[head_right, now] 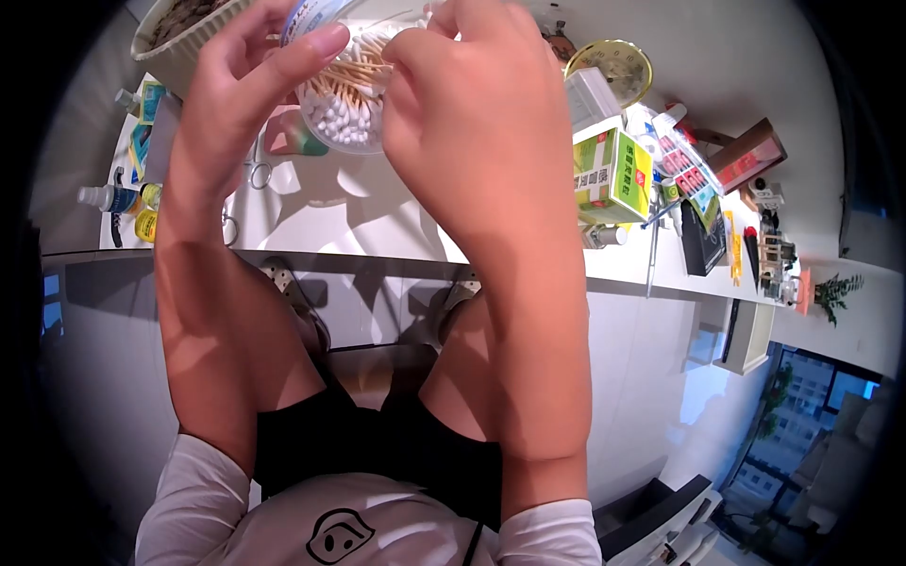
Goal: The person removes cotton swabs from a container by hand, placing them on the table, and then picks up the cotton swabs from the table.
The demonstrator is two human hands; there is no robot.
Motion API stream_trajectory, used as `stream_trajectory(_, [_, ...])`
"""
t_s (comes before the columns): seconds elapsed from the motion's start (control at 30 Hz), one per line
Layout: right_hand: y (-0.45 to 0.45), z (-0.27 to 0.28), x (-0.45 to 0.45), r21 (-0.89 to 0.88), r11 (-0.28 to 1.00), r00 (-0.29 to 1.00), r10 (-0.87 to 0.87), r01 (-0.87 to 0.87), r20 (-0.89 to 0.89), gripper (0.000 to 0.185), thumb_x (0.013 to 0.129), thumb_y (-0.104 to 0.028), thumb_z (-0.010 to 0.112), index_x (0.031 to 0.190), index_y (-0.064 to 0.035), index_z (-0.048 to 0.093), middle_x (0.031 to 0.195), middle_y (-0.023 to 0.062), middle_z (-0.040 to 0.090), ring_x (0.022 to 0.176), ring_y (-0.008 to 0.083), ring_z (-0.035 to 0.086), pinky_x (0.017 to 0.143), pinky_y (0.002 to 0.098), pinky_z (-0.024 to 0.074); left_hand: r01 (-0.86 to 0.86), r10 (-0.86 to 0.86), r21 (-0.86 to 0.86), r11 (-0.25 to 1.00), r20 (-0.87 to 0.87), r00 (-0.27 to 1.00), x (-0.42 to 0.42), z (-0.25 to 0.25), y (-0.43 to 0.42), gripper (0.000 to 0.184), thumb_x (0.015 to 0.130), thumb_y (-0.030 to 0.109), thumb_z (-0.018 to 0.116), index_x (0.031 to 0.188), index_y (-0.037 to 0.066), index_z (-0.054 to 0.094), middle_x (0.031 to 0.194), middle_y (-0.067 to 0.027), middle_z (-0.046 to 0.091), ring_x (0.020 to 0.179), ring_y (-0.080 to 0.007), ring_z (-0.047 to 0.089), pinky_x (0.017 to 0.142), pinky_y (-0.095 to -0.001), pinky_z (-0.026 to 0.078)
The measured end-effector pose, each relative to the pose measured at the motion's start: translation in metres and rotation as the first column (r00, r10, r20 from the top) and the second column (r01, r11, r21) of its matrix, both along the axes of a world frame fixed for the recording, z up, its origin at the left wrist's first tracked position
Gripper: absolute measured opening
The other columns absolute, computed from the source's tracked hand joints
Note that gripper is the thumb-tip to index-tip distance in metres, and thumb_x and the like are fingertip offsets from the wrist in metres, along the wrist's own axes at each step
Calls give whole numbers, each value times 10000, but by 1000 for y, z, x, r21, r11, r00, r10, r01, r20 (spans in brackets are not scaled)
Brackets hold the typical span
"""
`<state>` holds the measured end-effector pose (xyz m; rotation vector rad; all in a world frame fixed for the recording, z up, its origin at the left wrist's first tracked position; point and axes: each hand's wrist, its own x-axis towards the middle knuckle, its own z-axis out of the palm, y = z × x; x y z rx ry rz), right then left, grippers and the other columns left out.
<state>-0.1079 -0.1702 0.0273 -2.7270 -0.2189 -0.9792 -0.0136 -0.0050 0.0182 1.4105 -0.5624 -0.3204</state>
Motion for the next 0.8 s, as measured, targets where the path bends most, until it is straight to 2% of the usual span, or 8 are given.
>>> stream_trajectory(0.1, [7, -7, -1, 62, 994, 993, -85, 91, -86, 148, 832, -130, 662, 928, -48, 740, 774, 172, 686, 774, 377, 678, 716, 462, 537, -40, 29, 43, 998, 230, 973, -4, -4, 0, 539, 822, 206, 873, 1206, -67, 612, 1062, -106, 707, 979, -149, 677, 857, -280, 551])
stream_trajectory(0.17, [13, -7, -2, 80, 989, 987, -112, 122, -115, 163, 832, -155, 657, 929, -60, 746, 744, 174, 681, 768, 390, 678, 726, 484, 543, -170, 125, 95, 981, 364, 923, -14, 0, -5, 550, 812, 215, 878, 1203, -69, 616, 1070, -111, 709, 990, -157, 676, 878, -290, 547])
stream_trajectory(0.2, [17, -4, -4, 122, 977, 967, -150, 178, -207, 176, 844, -166, 641, 934, -65, 754, 754, 178, 687, 776, 392, 682, 748, 485, 546, -215, 154, 108, 971, 408, 900, -15, 2, -5, 554, 809, 218, 880, 1202, -70, 618, 1073, -113, 709, 993, -160, 676, 885, -293, 546])
stream_trajectory(0.23, [19, -2, -5, 157, 959, 937, -183, 237, -299, 192, 856, -177, 625, 939, -71, 762, 765, 183, 694, 783, 394, 685, 770, 487, 549, -127, 96, 106, 986, 257, 962, -8, 5, -3, 561, 809, 218, 879, 1211, -72, 615, 1080, -114, 710, 999, -160, 675, 893, -294, 543])
stream_trajectory(0.3, [19, 0, -5, 196, 949, 930, -177, 248, -324, 218, 867, -185, 605, 957, -71, 768, 788, 195, 702, 800, 398, 689, 788, 485, 551, -37, 28, 89, 995, 99, 995, -5, 7, -2, 569, 810, 218, 878, 1220, -73, 612, 1086, -116, 710, 1004, -160, 673, 901, -295, 540])
stream_trajectory(0.4, [18, 2, -4, 274, 924, 911, -148, 266, -384, 265, 877, -190, 574, 986, -54, 773, 834, 224, 711, 828, 409, 694, 809, 480, 554, -4, 1, 68, 998, 57, 998, -8, 9, -3, 583, 809, 215, 876, 1235, -78, 607, 1095, -114, 706, 1016, -159, 667, 912, -297, 533])
stream_trajectory(0.63, [14, 3, -3, 542, 793, 893, -8, 279, -450, 331, 849, -184, 544, 959, 61, 737, 769, 281, 676, 759, 407, 693, 761, 449, 540, 63, -60, -21, 998, 126, 990, -7, 2, 0, 603, 796, 201, 874, 1259, -72, 600, 1111, -110, 691, 1026, -158, 657, 917, -300, 529])
stream_trajectory(0.8, [10, 8, -4, 565, 772, 874, 26, 292, -486, 333, 828, -197, 559, 920, 77, 725, 701, 251, 650, 666, 347, 655, 696, 431, 522, 94, -84, -27, 995, 241, 967, -6, -4, 1, 610, 784, 194, 880, 1265, -58, 602, 1129, -101, 685, 1037, -159, 653, 920, -305, 528])
